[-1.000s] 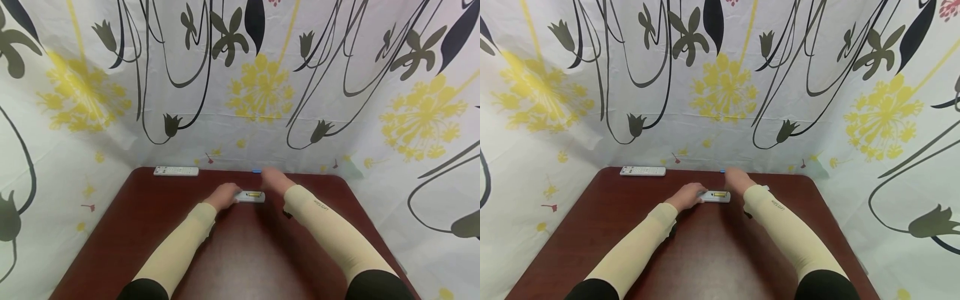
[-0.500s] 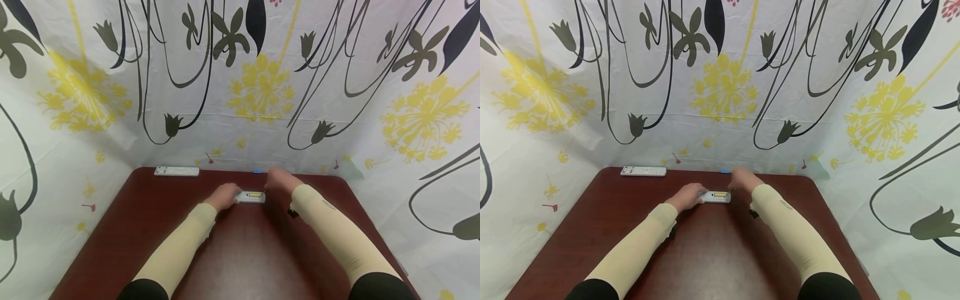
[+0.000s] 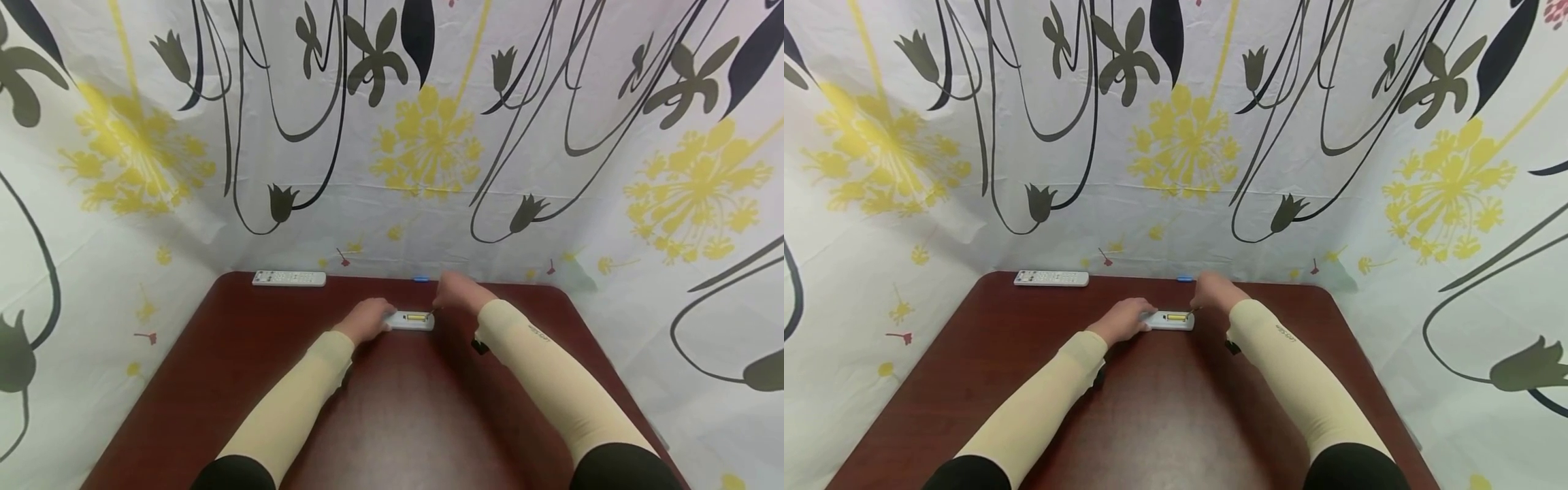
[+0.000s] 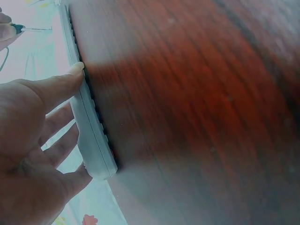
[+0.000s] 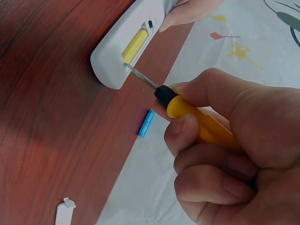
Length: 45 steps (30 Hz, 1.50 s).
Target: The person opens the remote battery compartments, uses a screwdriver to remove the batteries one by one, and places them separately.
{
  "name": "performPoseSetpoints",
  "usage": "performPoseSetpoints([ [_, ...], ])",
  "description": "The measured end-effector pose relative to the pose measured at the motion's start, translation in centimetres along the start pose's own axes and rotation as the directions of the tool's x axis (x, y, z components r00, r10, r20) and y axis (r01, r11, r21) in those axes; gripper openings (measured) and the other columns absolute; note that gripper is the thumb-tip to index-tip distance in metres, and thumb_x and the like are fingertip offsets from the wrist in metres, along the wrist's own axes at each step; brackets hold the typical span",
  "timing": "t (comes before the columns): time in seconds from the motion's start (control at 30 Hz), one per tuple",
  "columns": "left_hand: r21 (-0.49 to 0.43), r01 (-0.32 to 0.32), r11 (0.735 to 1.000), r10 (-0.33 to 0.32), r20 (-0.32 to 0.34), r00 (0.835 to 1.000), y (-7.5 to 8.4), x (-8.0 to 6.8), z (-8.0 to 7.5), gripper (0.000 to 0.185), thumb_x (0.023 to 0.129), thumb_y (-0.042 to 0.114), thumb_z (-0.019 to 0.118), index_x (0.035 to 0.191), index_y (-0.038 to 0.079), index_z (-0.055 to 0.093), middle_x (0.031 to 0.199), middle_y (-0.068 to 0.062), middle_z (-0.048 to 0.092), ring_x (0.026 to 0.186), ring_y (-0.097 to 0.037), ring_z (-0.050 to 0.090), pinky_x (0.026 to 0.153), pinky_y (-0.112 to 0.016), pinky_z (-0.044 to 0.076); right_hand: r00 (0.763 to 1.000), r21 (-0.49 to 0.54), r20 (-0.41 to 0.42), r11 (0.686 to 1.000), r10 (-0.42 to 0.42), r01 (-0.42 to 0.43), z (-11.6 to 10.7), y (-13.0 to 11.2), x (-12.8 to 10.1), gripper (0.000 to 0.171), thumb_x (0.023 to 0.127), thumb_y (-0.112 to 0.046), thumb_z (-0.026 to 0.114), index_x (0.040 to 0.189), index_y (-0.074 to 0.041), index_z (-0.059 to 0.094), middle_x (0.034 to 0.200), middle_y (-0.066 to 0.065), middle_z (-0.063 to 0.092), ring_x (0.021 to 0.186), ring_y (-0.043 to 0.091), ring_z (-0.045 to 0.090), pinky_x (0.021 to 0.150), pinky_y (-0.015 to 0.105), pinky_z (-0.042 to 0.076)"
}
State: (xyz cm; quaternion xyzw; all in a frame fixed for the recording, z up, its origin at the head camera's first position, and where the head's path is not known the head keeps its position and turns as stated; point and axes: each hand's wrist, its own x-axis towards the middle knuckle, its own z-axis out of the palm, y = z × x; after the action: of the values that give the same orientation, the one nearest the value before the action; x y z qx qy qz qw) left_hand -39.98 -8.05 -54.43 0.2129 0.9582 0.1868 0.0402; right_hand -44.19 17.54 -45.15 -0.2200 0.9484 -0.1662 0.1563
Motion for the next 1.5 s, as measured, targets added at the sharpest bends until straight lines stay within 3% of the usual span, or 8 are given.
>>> performPoseSetpoints([
  [0.2,-0.001,0.008,1.000,-0.008,-0.009,1.000,0.0,0.1,-0.3,0.041,0.105,0.020,0.079,0.145,0.013,0.073,0.143,-0.007,0.071,0.136,-0.026,0.062,0.120,-0.044,0.047,0.999,-0.023,0.008,0.999,0.031,-0.031,-0.2,0.1,0.5,0.039,0.090,-0.003,0.074,0.057,-0.016,0.057,0.056,-0.006,0.044,0.054,0.012,0.033,0.055,0.030,0.033],
  [0.4,-0.005,0.016,1.000,-0.016,0.005,1.000,-0.2,0.3,-0.2,0.042,0.106,0.020,0.078,0.147,0.013,0.072,0.146,-0.007,0.069,0.140,-0.026,0.060,0.122,-0.044,0.045,1.000,-0.025,0.018,0.999,0.024,-0.023,-0.3,0.3,0.9,0.046,0.089,-0.002,0.073,0.055,-0.019,0.047,0.056,-0.006,0.037,0.054,0.012,0.028,0.055,0.030,0.029],
  [0.8,0.005,0.006,1.000,-0.006,0.001,1.000,-0.5,0.4,-0.3,0.042,0.106,0.021,0.078,0.147,0.014,0.072,0.146,-0.006,0.069,0.139,-0.026,0.061,0.122,-0.044,0.045,0.999,-0.016,0.042,1.000,0.016,-0.015,-0.5,0.1,1.1,0.049,0.089,0.000,0.071,0.055,-0.019,0.041,0.057,-0.005,0.030,0.054,0.013,0.024,0.053,0.030,0.025],
  [1.03,0.000,-0.001,1.000,0.001,0.001,1.000,-0.6,0.4,0.0,0.041,0.105,0.019,0.079,0.145,0.013,0.073,0.144,-0.006,0.070,0.139,-0.027,0.061,0.121,-0.044,0.046,0.999,-0.121,0.032,0.992,-0.038,0.042,0.6,-0.9,1.4,0.037,0.094,-0.007,0.078,0.060,-0.012,0.063,0.059,-0.007,0.050,0.055,0.007,0.036,0.056,0.024,0.035],
  [1.13,-0.009,-0.028,1.000,0.028,0.011,1.000,-0.5,0.3,0.4,0.041,0.105,0.019,0.079,0.145,0.012,0.073,0.144,-0.007,0.070,0.139,-0.027,0.061,0.121,-0.044,0.047,0.998,-0.124,0.045,0.991,-0.043,0.048,1.1,-0.9,0.9,0.041,0.093,-0.004,0.075,0.058,-0.013,0.054,0.060,-0.006,0.041,0.057,0.009,0.029,0.057,0.026,0.031],
  [1.27,-0.012,-0.032,0.999,0.032,0.002,0.999,-0.5,0.1,0.6,0.040,0.104,0.019,0.080,0.144,0.011,0.074,0.142,-0.008,0.071,0.137,-0.028,0.062,0.120,-0.045,0.047,0.999,-0.053,0.039,0.999,-0.010,0.012,0.9,-0.6,0.1,0.051,0.091,0.001,0.070,0.056,-0.017,0.037,0.059,-0.003,0.025,0.058,0.015,0.017,0.056,0.032,0.023],
  [1.5,-0.005,-0.023,1.000,0.023,-0.005,1.000,-0.6,0.1,0.0,0.042,0.105,0.020,0.079,0.146,0.012,0.073,0.146,-0.007,0.070,0.140,-0.027,0.061,0.122,-0.045,0.046,0.999,-0.035,0.051,0.999,0.002,0.000,0.0,0.0,0.3,0.056,0.093,0.000,0.071,0.055,-0.019,0.035,0.058,-0.005,0.022,0.056,0.014,0.015,0.054,0.031,0.022],
])
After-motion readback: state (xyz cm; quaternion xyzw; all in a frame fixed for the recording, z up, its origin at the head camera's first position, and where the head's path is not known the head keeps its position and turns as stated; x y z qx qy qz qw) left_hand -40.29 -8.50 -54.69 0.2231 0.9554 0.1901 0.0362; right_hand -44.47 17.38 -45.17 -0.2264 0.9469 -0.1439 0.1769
